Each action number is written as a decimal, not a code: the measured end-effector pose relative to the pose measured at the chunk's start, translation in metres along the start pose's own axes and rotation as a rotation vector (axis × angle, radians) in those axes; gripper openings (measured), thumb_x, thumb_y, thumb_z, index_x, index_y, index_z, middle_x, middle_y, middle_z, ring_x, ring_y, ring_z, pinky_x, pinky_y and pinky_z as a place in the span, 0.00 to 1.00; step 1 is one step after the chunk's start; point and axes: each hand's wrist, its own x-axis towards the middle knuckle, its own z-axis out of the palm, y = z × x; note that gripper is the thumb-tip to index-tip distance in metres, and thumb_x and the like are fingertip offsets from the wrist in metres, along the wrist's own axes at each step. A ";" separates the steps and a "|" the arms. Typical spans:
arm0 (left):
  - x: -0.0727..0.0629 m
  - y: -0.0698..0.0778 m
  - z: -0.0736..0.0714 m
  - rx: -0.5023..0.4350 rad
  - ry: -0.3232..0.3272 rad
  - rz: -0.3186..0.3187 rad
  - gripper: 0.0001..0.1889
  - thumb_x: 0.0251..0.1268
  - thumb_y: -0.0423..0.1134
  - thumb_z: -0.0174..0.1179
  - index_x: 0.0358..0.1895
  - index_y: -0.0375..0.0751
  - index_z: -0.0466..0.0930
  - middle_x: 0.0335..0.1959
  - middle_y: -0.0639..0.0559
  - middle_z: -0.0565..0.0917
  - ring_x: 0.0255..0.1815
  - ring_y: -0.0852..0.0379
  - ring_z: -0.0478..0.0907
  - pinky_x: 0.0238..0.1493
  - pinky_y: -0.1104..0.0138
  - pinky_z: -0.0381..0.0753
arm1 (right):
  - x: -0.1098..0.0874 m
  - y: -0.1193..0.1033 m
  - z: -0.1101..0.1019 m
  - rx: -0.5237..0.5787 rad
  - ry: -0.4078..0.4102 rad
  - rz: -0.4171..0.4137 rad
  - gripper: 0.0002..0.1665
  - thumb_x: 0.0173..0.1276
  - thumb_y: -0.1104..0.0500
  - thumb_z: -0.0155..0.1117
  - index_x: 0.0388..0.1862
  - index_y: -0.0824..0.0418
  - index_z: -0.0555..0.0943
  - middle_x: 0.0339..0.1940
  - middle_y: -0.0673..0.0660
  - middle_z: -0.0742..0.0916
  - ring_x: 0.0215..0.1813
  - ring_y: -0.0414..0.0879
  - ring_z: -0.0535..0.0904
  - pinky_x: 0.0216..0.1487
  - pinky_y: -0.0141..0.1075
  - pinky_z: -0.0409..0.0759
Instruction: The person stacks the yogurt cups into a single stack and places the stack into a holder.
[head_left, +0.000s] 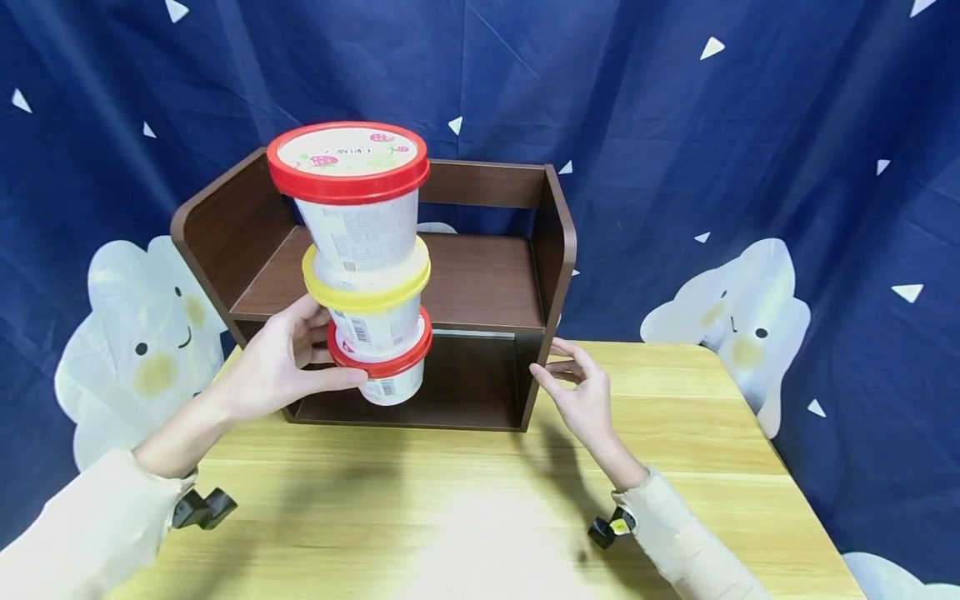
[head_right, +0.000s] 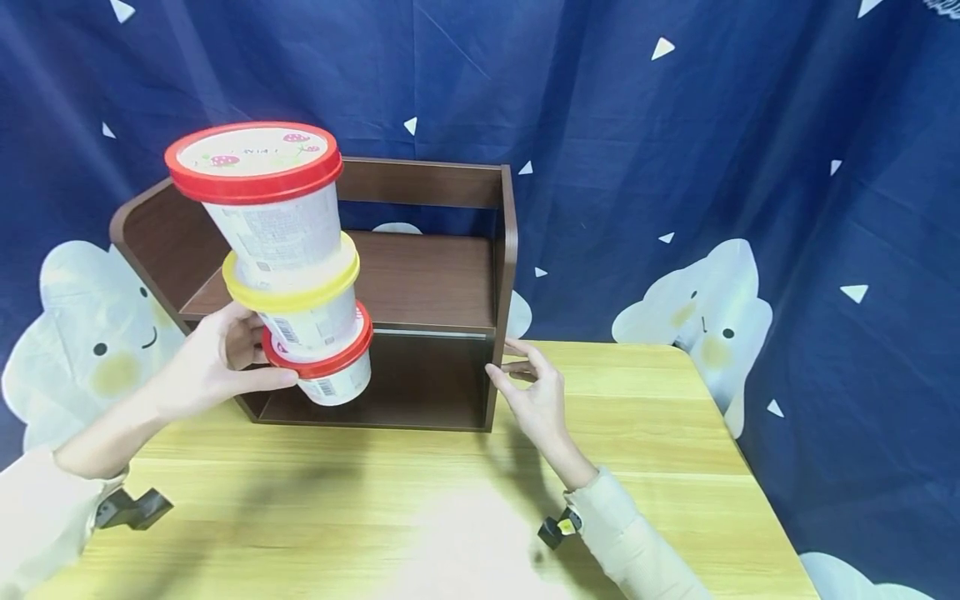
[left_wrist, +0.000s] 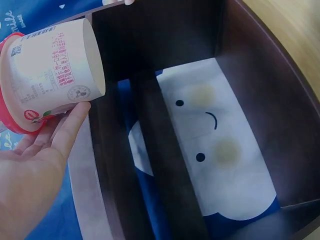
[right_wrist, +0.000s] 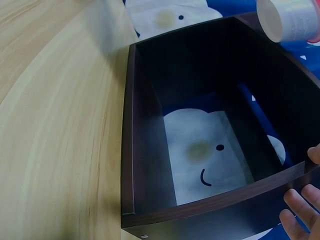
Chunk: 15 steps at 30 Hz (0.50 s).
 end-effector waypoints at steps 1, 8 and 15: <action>0.001 0.002 -0.001 0.002 -0.002 -0.002 0.40 0.60 0.28 0.75 0.74 0.44 0.66 0.63 0.63 0.83 0.59 0.65 0.84 0.55 0.71 0.89 | 0.000 0.000 0.000 0.000 0.002 -0.002 0.25 0.61 0.70 0.79 0.58 0.67 0.85 0.51 0.68 0.91 0.37 0.28 0.86 0.47 0.22 0.86; 0.009 0.014 -0.010 0.024 -0.004 0.026 0.40 0.60 0.27 0.75 0.75 0.44 0.66 0.63 0.61 0.83 0.59 0.64 0.84 0.54 0.71 0.89 | -0.001 -0.001 0.001 0.011 0.013 -0.009 0.24 0.61 0.70 0.79 0.57 0.67 0.85 0.51 0.68 0.91 0.38 0.28 0.86 0.46 0.23 0.87; 0.020 0.019 -0.020 0.029 0.031 0.020 0.40 0.59 0.25 0.75 0.74 0.43 0.67 0.61 0.64 0.83 0.58 0.66 0.85 0.51 0.72 0.90 | 0.000 -0.001 0.001 0.013 0.017 -0.012 0.24 0.61 0.70 0.78 0.57 0.67 0.85 0.50 0.68 0.90 0.37 0.27 0.85 0.47 0.23 0.87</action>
